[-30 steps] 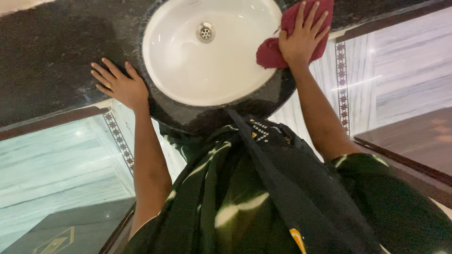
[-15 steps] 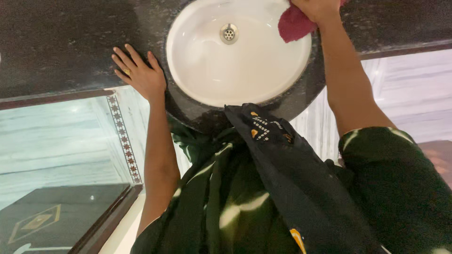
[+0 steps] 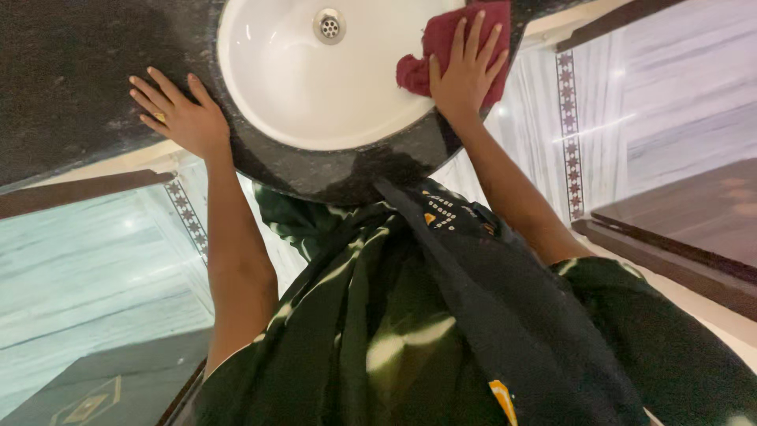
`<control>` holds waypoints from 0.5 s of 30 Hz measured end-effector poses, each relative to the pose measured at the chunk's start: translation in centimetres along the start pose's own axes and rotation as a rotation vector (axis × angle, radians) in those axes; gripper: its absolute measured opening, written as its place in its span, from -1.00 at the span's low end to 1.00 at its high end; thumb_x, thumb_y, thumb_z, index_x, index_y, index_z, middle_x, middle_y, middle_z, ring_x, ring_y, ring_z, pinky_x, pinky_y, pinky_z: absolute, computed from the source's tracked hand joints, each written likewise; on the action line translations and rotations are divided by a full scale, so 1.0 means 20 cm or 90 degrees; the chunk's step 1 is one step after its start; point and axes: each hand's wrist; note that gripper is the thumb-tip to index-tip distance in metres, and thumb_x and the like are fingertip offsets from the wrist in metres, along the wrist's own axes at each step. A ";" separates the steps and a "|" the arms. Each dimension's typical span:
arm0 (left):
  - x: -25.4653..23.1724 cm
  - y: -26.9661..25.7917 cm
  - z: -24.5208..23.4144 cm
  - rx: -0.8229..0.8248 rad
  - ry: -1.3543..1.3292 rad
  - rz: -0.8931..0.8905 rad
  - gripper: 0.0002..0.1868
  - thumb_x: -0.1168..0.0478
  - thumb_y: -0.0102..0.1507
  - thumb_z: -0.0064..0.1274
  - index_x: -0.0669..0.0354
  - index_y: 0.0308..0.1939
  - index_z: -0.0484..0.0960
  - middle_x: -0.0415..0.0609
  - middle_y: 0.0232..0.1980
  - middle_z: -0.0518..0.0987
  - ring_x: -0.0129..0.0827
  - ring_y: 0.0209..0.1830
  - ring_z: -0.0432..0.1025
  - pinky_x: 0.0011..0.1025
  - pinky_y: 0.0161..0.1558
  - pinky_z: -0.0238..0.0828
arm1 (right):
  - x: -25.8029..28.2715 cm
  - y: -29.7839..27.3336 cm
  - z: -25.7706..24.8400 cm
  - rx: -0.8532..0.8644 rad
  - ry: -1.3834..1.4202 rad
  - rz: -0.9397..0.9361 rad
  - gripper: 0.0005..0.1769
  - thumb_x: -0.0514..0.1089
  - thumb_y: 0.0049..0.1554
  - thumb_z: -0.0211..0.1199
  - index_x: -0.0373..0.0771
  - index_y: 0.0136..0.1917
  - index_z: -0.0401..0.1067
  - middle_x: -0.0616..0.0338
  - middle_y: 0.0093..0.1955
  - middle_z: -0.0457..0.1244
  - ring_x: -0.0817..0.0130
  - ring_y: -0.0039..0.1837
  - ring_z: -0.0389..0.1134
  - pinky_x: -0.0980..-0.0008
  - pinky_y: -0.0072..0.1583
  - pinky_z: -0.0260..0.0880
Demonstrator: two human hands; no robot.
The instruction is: The person wipes the interior of a white bathroom sink and the surrounding dark countertop using a red cloth. They repeatedly rub the cloth over the sink basin and the countertop edges, occasionally adjusting their grip and position.
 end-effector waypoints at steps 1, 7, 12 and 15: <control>0.01 0.00 0.00 0.009 -0.002 -0.003 -0.30 -0.29 0.58 -0.46 -0.08 0.71 0.04 0.00 0.74 -0.12 -0.09 0.75 -0.24 0.08 0.68 -0.32 | 0.01 -0.10 -0.02 0.023 0.009 0.019 -0.14 0.26 0.39 0.16 -0.26 0.70 0.03 -0.09 0.75 -0.24 -0.30 0.71 -0.34 -0.45 0.56 -0.34; -0.02 0.00 -0.02 0.019 0.000 -0.012 -0.29 -0.30 0.58 -0.49 -0.09 0.72 0.00 -0.02 0.75 -0.15 -0.11 0.76 -0.26 0.06 0.69 -0.33 | -0.05 -0.29 -0.07 0.137 0.085 0.123 0.02 0.26 0.28 0.21 -0.29 0.72 -0.14 -0.07 0.77 -0.31 -0.27 0.73 -0.40 -0.41 0.57 -0.30; -0.04 -0.01 -0.04 0.030 0.000 -0.022 -0.29 -0.29 0.58 -0.49 -0.08 0.72 0.00 -0.01 0.75 -0.16 -0.09 0.76 -0.27 0.07 0.69 -0.33 | -0.13 -0.04 -0.02 0.071 0.041 0.114 0.16 0.26 0.15 0.33 -0.27 0.72 -0.19 -0.07 0.76 -0.33 -0.28 0.72 -0.40 -0.37 0.59 -0.25; -0.04 -0.02 -0.07 0.030 0.001 -0.025 -0.30 -0.27 0.58 -0.48 -0.06 0.71 0.00 0.00 0.74 -0.16 -0.07 0.75 -0.27 0.10 0.67 -0.32 | -0.16 0.13 0.00 0.070 0.024 0.124 0.15 0.27 0.18 0.33 -0.23 0.74 -0.20 -0.04 0.77 -0.34 -0.29 0.73 -0.39 -0.38 0.59 -0.25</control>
Point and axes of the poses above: each hand's wrist, its own y-axis towards the middle knuckle, its own z-axis out of the palm, x = y × z
